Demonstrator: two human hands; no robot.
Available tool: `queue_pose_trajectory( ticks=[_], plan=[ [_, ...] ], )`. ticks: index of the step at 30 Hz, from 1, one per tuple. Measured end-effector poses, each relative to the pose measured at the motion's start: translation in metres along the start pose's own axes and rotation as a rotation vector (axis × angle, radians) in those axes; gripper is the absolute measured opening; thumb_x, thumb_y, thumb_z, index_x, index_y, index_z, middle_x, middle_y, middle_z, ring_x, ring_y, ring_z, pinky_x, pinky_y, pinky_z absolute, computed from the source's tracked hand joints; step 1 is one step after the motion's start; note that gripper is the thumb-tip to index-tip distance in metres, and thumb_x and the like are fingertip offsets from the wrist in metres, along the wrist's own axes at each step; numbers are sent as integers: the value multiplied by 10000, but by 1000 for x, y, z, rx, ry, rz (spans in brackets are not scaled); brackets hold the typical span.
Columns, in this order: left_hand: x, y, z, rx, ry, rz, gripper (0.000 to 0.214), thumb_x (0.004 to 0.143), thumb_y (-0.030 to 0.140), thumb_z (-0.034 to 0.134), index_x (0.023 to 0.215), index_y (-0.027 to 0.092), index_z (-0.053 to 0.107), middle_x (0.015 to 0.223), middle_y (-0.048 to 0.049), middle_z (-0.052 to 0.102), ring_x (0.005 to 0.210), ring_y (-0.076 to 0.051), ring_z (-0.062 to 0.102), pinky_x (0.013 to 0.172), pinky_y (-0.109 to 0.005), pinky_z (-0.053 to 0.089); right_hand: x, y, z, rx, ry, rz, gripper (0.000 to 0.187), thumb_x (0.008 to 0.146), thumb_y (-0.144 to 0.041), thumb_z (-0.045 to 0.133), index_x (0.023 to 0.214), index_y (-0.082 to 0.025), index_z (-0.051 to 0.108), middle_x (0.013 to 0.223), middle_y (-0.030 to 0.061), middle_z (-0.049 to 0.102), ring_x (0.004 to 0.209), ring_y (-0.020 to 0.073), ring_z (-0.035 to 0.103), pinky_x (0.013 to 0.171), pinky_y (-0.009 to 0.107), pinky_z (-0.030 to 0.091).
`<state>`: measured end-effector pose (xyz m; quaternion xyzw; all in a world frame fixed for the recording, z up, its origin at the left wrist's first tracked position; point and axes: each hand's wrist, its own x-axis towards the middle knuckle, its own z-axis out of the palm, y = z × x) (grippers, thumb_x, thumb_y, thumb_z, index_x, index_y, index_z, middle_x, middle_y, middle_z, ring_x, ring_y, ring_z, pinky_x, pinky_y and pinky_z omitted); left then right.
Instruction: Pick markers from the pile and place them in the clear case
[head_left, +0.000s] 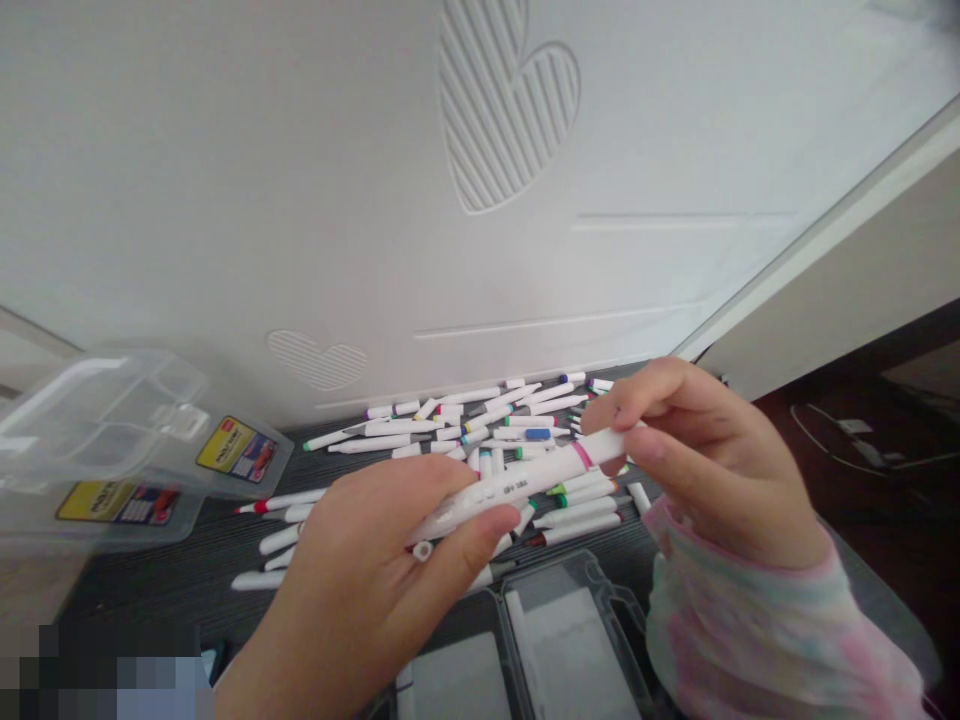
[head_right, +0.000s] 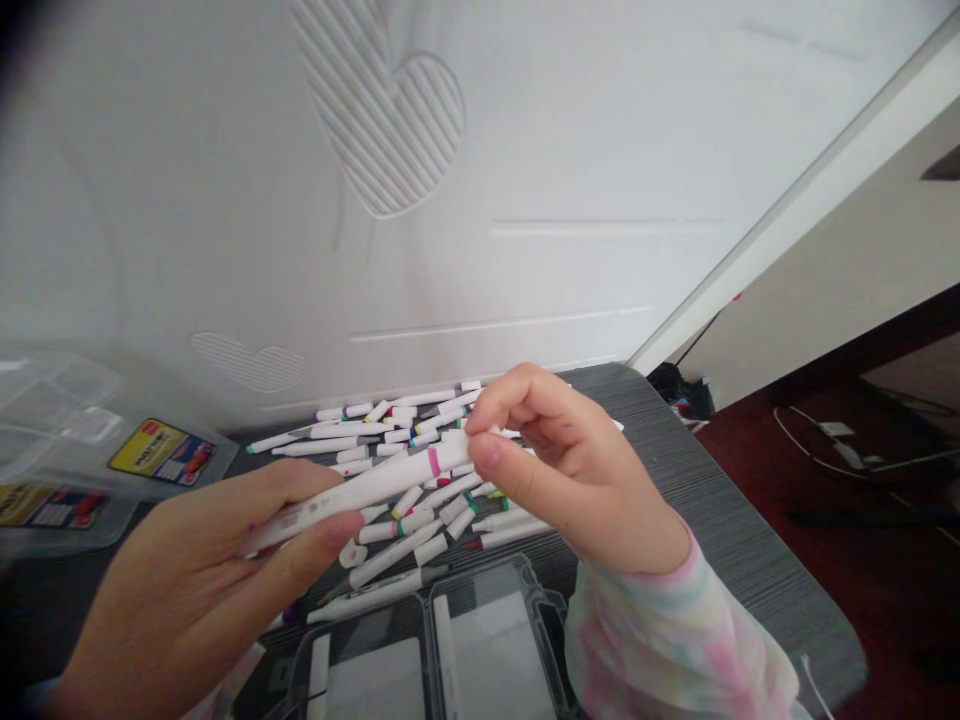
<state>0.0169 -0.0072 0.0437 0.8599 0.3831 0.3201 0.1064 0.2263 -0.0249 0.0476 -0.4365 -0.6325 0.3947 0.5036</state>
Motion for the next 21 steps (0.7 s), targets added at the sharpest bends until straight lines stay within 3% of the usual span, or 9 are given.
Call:
queue_pose_trajectory(
  ticks=[5,13,21],
  plan=[
    [-3,-1,-3,11,14,45,160,779,339,489,727,224,588,628,58,632,543,-76,565,502,-144,413,0,-1,-5,25,-94,42,66,755,-309,552,778,-247,547,689,9,527,619,140,494,544,287,393],
    [-4,1,3,43,57,128,127,760,333,533,751,218,586,690,52,648,622,-85,588,585,-169,440,6,5,4,167,-16,76,344,777,-521,422,861,-222,568,687,26,547,635,152,512,569,303,407],
    [-4,7,9,63,-91,118,192,809,340,462,723,209,574,593,34,567,567,-110,517,534,-226,364,16,0,21,495,74,175,287,809,-444,382,730,-206,521,589,-8,471,528,114,462,479,258,385]
  ],
)
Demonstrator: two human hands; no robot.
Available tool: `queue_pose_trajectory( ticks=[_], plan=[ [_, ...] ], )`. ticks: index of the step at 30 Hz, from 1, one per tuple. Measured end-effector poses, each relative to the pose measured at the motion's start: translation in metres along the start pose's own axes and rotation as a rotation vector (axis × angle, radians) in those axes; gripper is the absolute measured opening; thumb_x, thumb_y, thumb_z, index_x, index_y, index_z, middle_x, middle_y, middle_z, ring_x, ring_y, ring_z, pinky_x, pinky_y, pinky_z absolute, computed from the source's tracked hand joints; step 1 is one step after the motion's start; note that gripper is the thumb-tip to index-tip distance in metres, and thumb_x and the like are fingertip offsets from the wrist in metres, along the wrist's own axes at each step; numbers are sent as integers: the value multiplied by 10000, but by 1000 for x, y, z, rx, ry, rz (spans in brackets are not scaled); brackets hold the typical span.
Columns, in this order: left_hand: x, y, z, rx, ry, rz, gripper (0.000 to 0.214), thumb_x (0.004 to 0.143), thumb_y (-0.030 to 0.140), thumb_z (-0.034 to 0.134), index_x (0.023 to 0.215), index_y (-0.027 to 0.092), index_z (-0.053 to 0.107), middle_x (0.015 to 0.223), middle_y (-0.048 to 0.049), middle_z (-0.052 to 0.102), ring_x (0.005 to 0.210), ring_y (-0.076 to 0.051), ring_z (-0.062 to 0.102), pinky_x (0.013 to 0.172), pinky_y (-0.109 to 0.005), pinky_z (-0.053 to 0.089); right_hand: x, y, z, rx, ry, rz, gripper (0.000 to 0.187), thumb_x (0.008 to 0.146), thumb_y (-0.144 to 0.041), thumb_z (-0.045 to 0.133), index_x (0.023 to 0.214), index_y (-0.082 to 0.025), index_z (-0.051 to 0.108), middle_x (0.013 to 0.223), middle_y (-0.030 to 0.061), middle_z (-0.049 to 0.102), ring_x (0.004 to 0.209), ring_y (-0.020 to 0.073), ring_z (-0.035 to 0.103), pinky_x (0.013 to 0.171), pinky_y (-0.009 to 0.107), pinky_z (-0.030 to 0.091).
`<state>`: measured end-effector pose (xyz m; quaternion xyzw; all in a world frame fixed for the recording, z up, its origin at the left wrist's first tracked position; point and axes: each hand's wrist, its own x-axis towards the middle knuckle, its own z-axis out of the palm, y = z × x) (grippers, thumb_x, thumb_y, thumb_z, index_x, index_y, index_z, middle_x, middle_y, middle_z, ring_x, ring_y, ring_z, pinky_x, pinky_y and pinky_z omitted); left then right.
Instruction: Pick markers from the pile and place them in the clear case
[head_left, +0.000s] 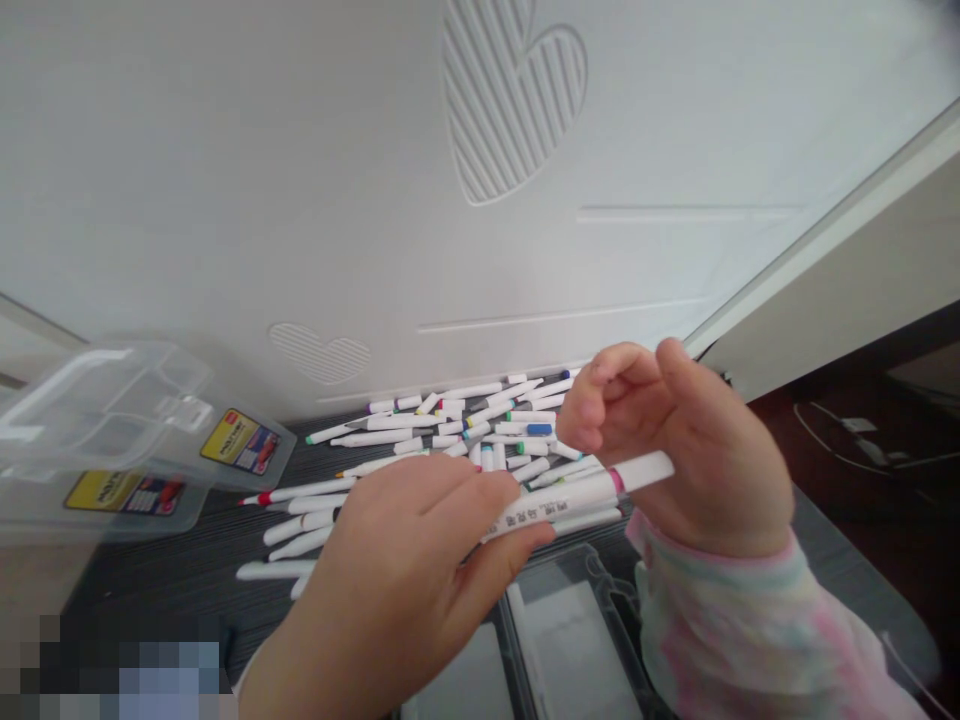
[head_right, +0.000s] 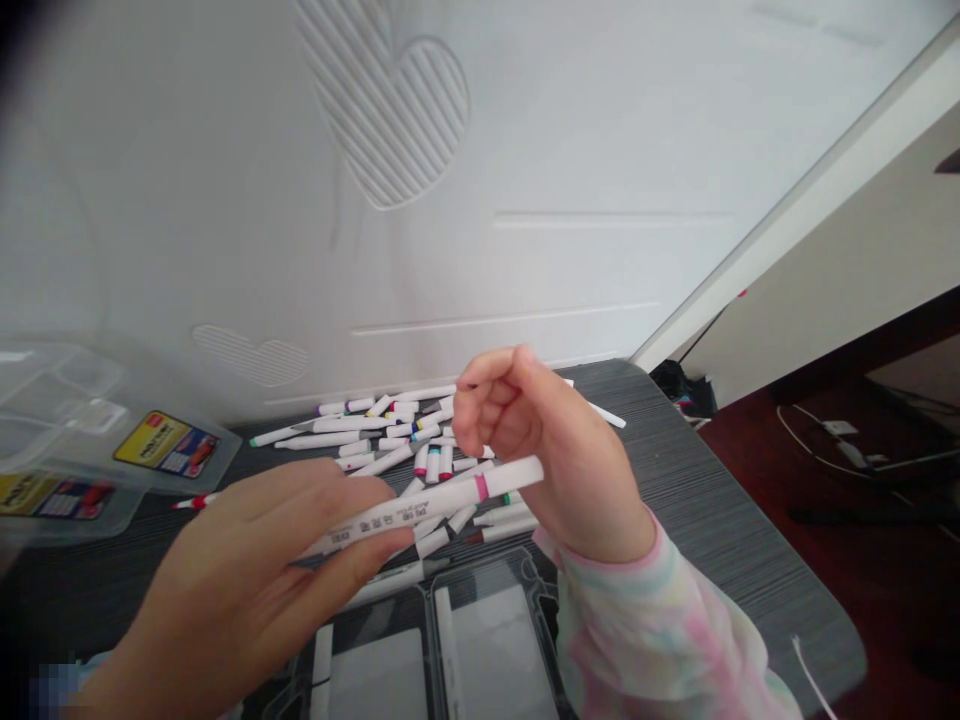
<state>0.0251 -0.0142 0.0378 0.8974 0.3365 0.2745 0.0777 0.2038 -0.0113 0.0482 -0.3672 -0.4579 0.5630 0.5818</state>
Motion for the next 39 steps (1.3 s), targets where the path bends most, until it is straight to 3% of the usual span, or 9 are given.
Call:
queue_pose_trajectory(
  ticks=[8,15,26,29,33,36,39],
  plan=[
    [-3,3,7,76,20,63,265,821,417,424,739,208,564,586,45,592,523,-112,523,503,-246,328,-6,6,6,61,-60,79,247,834,-356,370,749,-197,539,612,-4,491,563,108,477,520,252,405],
    [-3,11,6,172,84,102,267,831,378,421,673,201,542,514,48,574,458,-120,516,453,-258,326,-8,7,8,58,-89,123,224,837,-338,387,754,-203,544,643,0,482,614,115,470,553,256,395],
    [0,17,1,241,125,194,167,800,324,492,719,197,565,461,51,562,434,-111,546,425,-235,400,-8,4,7,117,-154,293,117,812,-278,448,797,-214,544,641,-20,480,540,78,458,439,193,348],
    [2,14,-2,223,74,207,202,808,316,474,674,197,567,442,51,545,421,-104,536,418,-224,397,-9,5,7,131,-148,307,85,801,-241,464,817,-214,543,640,-22,477,542,78,456,443,193,355],
    [6,7,-4,157,-3,184,301,820,377,428,606,206,553,433,52,523,402,-90,508,398,-211,366,-10,2,9,140,-102,226,85,766,-281,500,807,-217,535,638,-14,473,567,99,469,484,230,395],
    [6,5,-3,115,-13,141,286,812,393,434,631,214,563,470,49,537,432,-86,508,412,-206,353,-11,-2,10,151,-46,106,143,774,-345,461,771,-219,527,648,-2,482,583,112,480,535,270,426],
    [3,5,-2,33,-44,98,242,804,381,450,663,228,574,532,48,570,482,-85,525,439,-197,359,-12,-5,9,113,-33,74,155,776,-361,454,738,-223,512,609,-7,472,560,115,476,516,273,423]
  ],
)
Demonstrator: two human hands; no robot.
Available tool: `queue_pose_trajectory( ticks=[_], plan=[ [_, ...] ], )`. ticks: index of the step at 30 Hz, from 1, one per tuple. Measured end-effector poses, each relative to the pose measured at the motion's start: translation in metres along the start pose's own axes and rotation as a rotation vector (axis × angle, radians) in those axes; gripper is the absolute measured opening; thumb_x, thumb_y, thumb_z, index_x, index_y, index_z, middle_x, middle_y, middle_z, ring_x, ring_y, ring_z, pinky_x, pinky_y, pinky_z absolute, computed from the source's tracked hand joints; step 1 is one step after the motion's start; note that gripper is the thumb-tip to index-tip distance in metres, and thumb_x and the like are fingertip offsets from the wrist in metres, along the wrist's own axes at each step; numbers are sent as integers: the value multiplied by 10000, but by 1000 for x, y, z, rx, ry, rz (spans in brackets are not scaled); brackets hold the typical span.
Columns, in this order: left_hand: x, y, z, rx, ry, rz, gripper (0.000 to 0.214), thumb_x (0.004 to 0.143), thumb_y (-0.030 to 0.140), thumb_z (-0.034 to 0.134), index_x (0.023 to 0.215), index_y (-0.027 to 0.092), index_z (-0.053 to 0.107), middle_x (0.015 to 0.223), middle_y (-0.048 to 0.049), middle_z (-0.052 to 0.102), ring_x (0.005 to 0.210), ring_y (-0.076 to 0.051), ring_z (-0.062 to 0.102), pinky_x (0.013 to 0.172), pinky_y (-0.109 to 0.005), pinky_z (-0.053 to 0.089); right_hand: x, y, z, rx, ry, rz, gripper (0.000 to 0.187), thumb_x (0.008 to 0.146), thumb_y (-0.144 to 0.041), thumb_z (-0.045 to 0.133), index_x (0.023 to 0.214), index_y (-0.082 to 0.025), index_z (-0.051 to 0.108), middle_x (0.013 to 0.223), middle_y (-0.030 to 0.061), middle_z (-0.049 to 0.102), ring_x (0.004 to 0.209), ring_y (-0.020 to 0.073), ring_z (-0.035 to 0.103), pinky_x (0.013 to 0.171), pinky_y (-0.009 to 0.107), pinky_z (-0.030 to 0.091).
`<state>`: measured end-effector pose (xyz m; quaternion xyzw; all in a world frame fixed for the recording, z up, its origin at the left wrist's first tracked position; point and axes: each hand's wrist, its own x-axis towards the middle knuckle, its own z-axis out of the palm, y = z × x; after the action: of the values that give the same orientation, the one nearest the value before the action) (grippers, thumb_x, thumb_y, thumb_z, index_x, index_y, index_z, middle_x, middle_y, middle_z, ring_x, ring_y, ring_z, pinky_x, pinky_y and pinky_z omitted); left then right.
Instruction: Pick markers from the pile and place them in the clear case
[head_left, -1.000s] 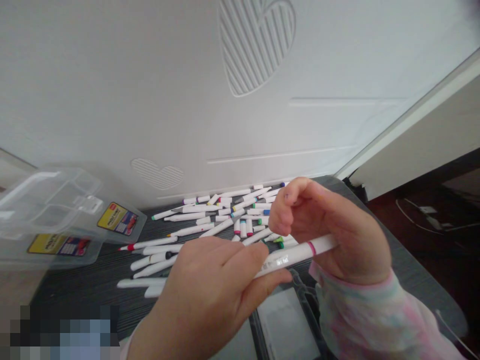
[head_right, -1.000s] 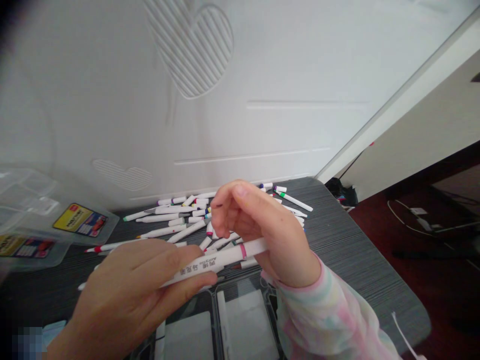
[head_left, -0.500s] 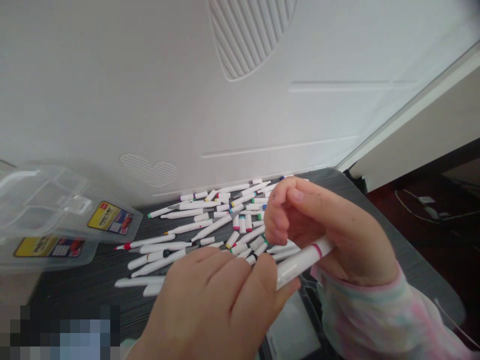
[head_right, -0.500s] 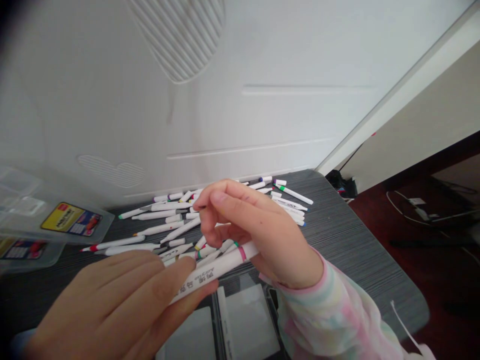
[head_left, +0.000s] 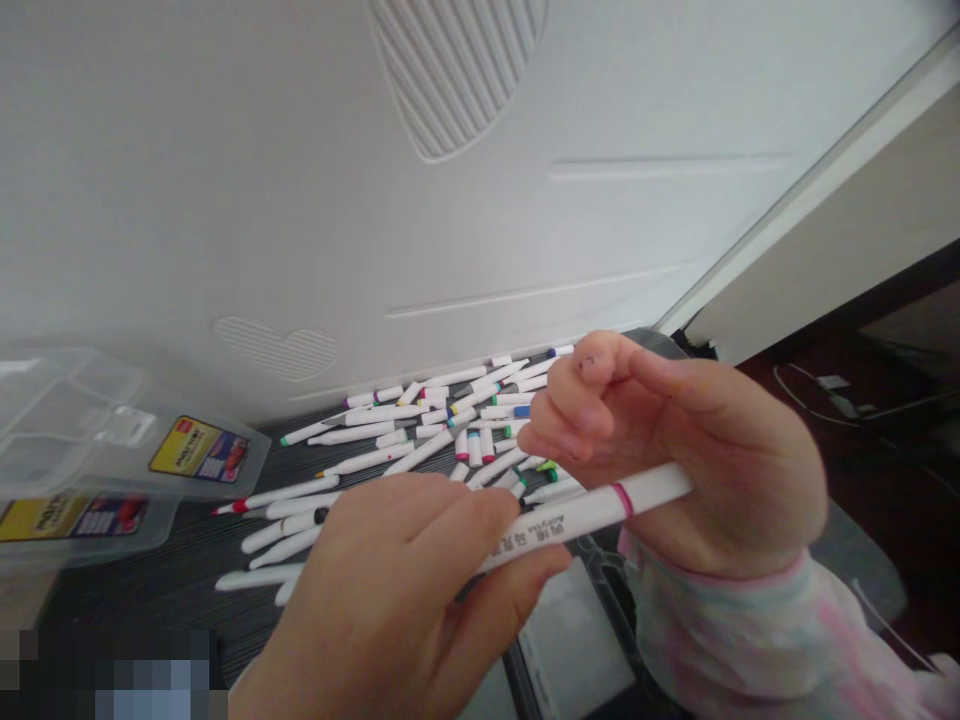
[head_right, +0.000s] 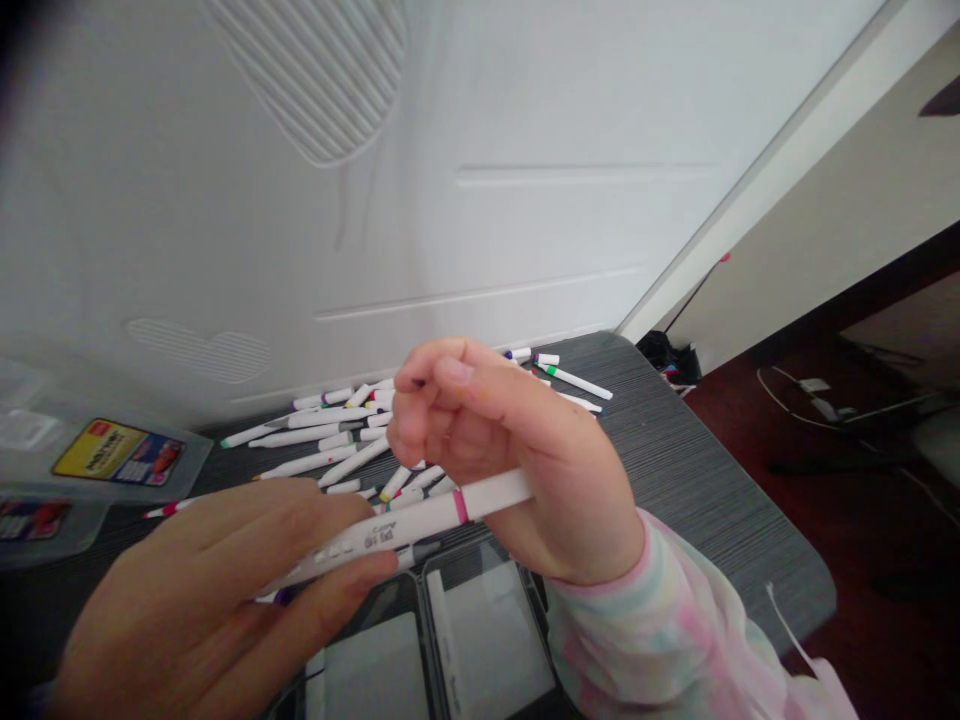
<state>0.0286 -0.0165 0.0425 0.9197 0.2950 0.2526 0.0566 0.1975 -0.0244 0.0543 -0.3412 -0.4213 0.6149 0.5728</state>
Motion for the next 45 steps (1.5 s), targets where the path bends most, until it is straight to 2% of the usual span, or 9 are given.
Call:
queue_pose_trajectory(
  ticks=[4,12,17,22,25,27,32,38,45],
  plan=[
    [-2,0,0,-97,-27,-6,199,818,352,431,765,248,592,628,45,617,522,-79,544,453,-174,376,-1,2,0,-77,-10,1,54,760,-285,504,769,-234,515,579,-26,464,531,102,469,499,256,420],
    [-2,-2,5,-23,100,32,152,792,325,473,883,257,574,594,49,602,456,-77,513,417,-173,358,0,4,-3,-70,-10,6,67,779,-225,486,815,-247,539,630,-39,487,547,75,482,543,245,454],
    [0,0,4,-132,27,16,185,799,352,456,783,249,610,589,47,617,444,-67,519,410,-157,364,-4,0,-1,-65,-59,7,73,794,-216,479,817,-246,542,627,-36,497,559,78,489,546,249,457],
    [2,2,-1,-360,-101,-95,172,794,311,469,691,246,590,550,77,597,466,-50,534,440,-134,375,-8,-5,2,-158,-61,13,79,792,-203,491,815,-248,552,638,-32,525,590,91,517,587,270,473],
    [1,3,-2,-426,-130,-132,162,791,293,474,673,247,574,541,93,583,471,-40,533,450,-126,374,-10,-4,3,-180,-53,0,83,794,-210,493,833,-254,551,657,-33,538,613,97,533,590,269,480],
    [0,3,0,-399,-108,-125,148,789,289,480,672,252,564,532,99,574,466,-41,532,448,-125,376,-9,-2,2,-177,-57,-14,84,797,-215,489,847,-251,546,669,-32,544,626,98,538,593,267,484],
    [-1,3,10,-246,47,-19,168,814,358,440,724,259,542,522,95,581,420,-60,516,414,-155,383,-9,0,2,-106,-79,-34,79,797,-212,490,855,-232,540,675,-34,535,624,83,527,597,239,475],
    [-4,7,12,-44,84,53,193,847,361,368,830,257,530,656,55,650,460,-83,546,434,-192,411,-11,-8,4,-7,-53,73,122,809,-168,471,803,-257,554,665,-54,513,620,60,480,595,207,440],
    [-9,7,12,80,128,31,181,808,360,448,910,240,537,596,47,627,500,-106,560,511,-221,459,-3,-1,-2,-169,-13,105,78,788,-248,480,857,-259,515,729,-31,548,649,93,540,616,260,479]
  ],
)
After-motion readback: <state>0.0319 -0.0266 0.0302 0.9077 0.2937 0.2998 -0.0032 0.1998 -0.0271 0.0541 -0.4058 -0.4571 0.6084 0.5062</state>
